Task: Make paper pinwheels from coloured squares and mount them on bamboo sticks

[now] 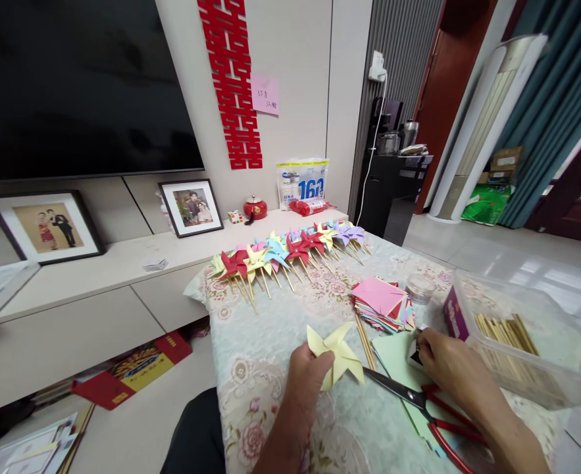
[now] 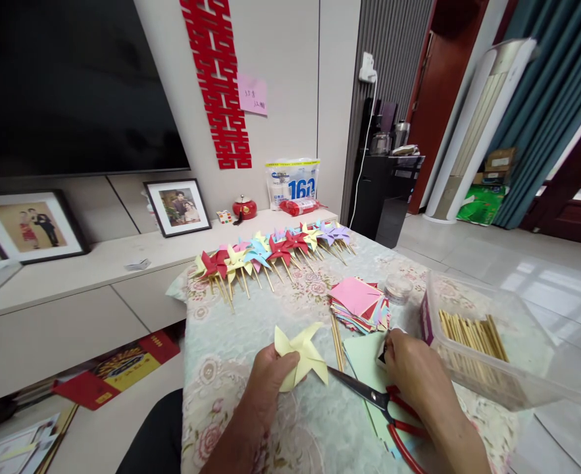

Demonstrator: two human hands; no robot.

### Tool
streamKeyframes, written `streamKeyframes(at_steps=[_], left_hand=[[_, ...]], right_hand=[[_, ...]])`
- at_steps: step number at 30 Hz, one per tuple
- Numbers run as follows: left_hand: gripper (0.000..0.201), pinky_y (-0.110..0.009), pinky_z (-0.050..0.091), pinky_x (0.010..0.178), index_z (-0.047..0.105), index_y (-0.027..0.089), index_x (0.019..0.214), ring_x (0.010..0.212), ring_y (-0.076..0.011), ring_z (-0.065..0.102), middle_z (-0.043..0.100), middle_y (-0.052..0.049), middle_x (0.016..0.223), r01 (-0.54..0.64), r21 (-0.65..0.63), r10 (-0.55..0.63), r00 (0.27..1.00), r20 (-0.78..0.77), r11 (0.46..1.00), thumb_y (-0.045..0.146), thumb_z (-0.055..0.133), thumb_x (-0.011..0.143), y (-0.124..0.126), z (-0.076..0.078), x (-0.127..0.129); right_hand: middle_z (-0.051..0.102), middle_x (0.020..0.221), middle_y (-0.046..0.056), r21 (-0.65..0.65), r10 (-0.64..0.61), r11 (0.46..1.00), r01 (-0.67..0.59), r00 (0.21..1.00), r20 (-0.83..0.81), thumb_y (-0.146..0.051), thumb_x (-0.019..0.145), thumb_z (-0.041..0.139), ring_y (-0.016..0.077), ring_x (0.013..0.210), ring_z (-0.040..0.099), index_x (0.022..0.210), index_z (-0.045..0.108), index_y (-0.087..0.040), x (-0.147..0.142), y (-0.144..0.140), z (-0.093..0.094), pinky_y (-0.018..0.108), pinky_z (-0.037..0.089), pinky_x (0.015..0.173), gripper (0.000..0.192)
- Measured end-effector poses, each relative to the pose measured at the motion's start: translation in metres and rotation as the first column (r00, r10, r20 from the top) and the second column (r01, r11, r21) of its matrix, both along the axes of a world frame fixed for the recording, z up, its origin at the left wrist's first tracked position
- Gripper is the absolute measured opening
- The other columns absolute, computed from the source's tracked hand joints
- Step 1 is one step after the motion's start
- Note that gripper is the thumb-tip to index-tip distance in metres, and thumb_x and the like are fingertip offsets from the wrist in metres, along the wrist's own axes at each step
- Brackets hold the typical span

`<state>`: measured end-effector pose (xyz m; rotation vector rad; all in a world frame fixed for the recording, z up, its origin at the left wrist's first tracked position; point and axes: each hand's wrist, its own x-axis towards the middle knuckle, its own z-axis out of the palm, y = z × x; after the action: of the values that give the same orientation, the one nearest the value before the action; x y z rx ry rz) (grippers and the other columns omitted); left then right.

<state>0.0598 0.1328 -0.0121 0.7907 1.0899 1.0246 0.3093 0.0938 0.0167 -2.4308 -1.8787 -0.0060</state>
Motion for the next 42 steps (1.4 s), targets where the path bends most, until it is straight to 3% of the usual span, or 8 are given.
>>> streamKeyframes(at_steps=[7,10,15,19,22,28,32,42], left_hand=[[0.025,-0.028,0.047,0.057,0.069,0.011,0.076,0.052,-0.0154,0.055,0.064,-0.002,0.057,0.007,0.038,-0.011,0.994,0.108,0.999,0.030,0.075,0.061,-0.005,0.006,-0.002],[0.028,-0.024,0.044,0.056,0.070,0.012,0.075,0.053,-0.0125,0.052,0.063,0.000,0.058,0.023,0.032,-0.031,0.966,0.257,0.999,0.034,0.079,0.060,-0.006,0.007,-0.002],[0.027,-0.026,0.049,0.066,0.074,0.016,0.080,0.066,-0.0155,0.060,0.070,-0.002,0.073,0.075,0.033,-0.082,0.915,0.395,0.997,0.034,0.081,0.062,-0.011,0.014,-0.002],[0.030,-0.033,0.051,0.074,0.077,0.014,0.088,0.073,-0.0229,0.067,0.072,-0.008,0.073,0.303,0.121,-0.325,0.835,0.445,0.945,0.035,0.077,0.066,-0.018,0.017,-0.001],[0.039,-0.035,0.051,0.077,0.077,0.010,0.097,0.078,-0.0258,0.068,0.074,-0.011,0.079,0.357,0.198,-0.408,0.804,0.433,0.913,0.035,0.078,0.066,-0.020,0.017,0.001],[0.061,-0.037,0.051,0.079,0.074,0.009,0.116,0.082,-0.0284,0.070,0.076,-0.013,0.087,0.409,0.227,-0.467,0.777,0.423,0.884,0.035,0.082,0.062,-0.018,0.016,0.002],[0.063,-0.037,0.050,0.080,0.072,0.010,0.119,0.084,-0.0280,0.070,0.076,-0.012,0.088,0.408,0.216,-0.461,0.785,0.414,0.887,0.034,0.083,0.062,-0.019,0.015,0.003],[0.060,-0.032,0.049,0.075,0.073,0.010,0.116,0.084,-0.0265,0.070,0.075,-0.012,0.088,0.381,0.228,-0.444,0.791,0.421,0.896,0.034,0.082,0.062,-0.019,0.015,0.002]], right_hand=[[0.068,0.062,0.009,0.196,-0.076,0.978,0.072,0.997,0.014,-0.030,0.093,0.040,0.0264,0.058,0.064,0.077,0.055,-0.023,0.003,-0.005,0.007,0.032,0.029,0.054,0.023],[0.066,0.060,0.004,0.278,0.027,0.960,0.032,0.978,-0.206,-0.035,0.089,0.042,0.0227,0.055,0.061,0.075,0.054,-0.024,-0.007,-0.009,0.015,0.031,0.035,0.055,0.022],[0.064,0.060,0.000,0.323,0.254,0.941,-0.099,0.837,-0.484,-0.034,0.087,0.041,0.0190,0.055,0.061,0.074,0.051,-0.024,-0.048,-0.010,0.020,0.029,0.039,0.057,0.020],[0.064,0.064,0.001,0.317,0.293,0.938,-0.144,0.817,-0.497,-0.032,0.088,0.042,0.0191,0.058,0.059,0.073,0.049,-0.024,-0.076,-0.008,0.013,0.028,0.037,0.057,0.019],[0.063,0.063,0.001,0.342,0.313,0.927,-0.156,0.823,-0.475,-0.031,0.090,0.042,0.0183,0.056,0.057,0.072,0.048,-0.024,-0.083,-0.007,0.009,0.028,0.035,0.056,0.020],[0.065,0.064,0.004,0.352,0.252,0.927,-0.126,0.907,-0.338,-0.027,0.090,0.041,0.0218,0.057,0.061,0.075,0.046,-0.024,-0.083,-0.007,0.003,0.029,0.035,0.056,0.017],[0.067,0.064,0.005,0.356,0.260,0.922,-0.154,0.927,-0.271,-0.025,0.090,0.040,0.0231,0.058,0.065,0.077,0.049,-0.024,-0.085,-0.007,0.000,0.029,0.035,0.055,0.016],[0.066,0.069,0.004,0.382,0.332,0.910,-0.164,0.840,-0.429,-0.027,0.090,0.042,0.0204,0.062,0.061,0.076,0.055,-0.022,-0.082,-0.007,0.007,0.028,0.039,0.059,0.019]])
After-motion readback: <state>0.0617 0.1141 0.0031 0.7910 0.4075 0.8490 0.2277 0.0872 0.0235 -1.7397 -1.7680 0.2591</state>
